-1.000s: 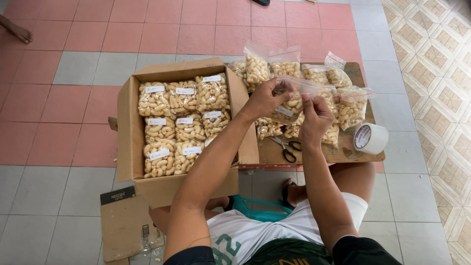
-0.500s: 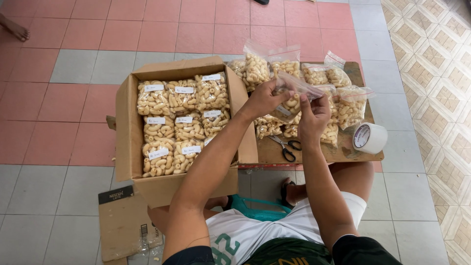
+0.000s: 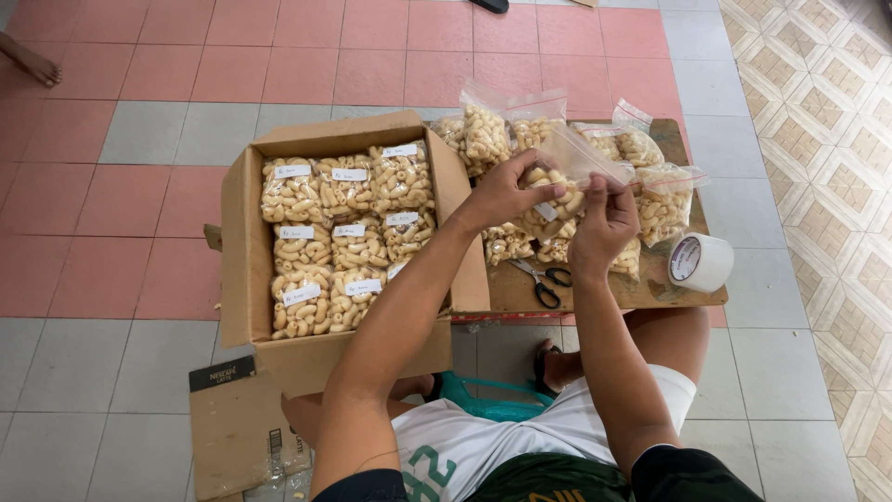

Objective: Packing small plastic bags filled with cashews into a cardboard box.

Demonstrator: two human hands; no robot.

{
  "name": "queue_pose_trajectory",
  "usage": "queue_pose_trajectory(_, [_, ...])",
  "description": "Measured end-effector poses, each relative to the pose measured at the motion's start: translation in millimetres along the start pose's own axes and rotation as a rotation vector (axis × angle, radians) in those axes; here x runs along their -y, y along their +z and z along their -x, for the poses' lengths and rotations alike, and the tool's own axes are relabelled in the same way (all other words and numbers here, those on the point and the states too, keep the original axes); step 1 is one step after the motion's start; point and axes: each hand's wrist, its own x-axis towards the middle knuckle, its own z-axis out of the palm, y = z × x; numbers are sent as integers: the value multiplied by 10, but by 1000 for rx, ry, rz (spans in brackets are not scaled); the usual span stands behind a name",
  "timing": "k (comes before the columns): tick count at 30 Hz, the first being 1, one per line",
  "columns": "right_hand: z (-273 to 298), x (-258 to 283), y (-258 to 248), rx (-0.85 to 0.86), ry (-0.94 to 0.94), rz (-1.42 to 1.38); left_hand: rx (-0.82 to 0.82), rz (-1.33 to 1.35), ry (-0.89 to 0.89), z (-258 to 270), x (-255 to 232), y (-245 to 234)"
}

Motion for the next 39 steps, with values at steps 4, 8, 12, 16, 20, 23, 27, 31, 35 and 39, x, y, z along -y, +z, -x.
queue_pose_trajectory(4, [-18, -75, -37, -31, 60, -65, -17, 10, -1, -28, 9, -18])
queue_pose_trajectory(8, [-148, -85, 4, -54, 60, -94, -20, 15, -22, -21, 35, 34])
queue_pose_trajectory(12, [-291, 102, 105, -52, -75, -75, -50, -8, -64, 30, -127, 14])
queue_pose_trajectory(16, [-302, -63, -61, 1, -405, 99, -97, -132, -205, -89, 129, -18])
queue_pose_trajectory(20, [-186, -210, -69, 355, -672, 171, -56, -215, -260, -71, 106, 28])
queue_pose_trajectory(23, [-140, 113, 33, 537, -616, 229, 5, -231, -219, -76, 64, 42])
queue_pose_trajectory(27, [-114, 222, -9, 625, -405, 223, -21, -179, -156, -34, -23, 22])
queue_pose_trajectory(31, [-93, 236, -21, 635, -269, 136, -81, -86, -167, -61, 26, 33])
queue_pose_trajectory(35, [-19, 256, -18, 613, -53, -3, -124, 60, -112, -67, 116, 14])
queue_pose_trajectory(39, [80, 307, 90, 687, -55, -63, -207, 104, -35, 81, -253, 2])
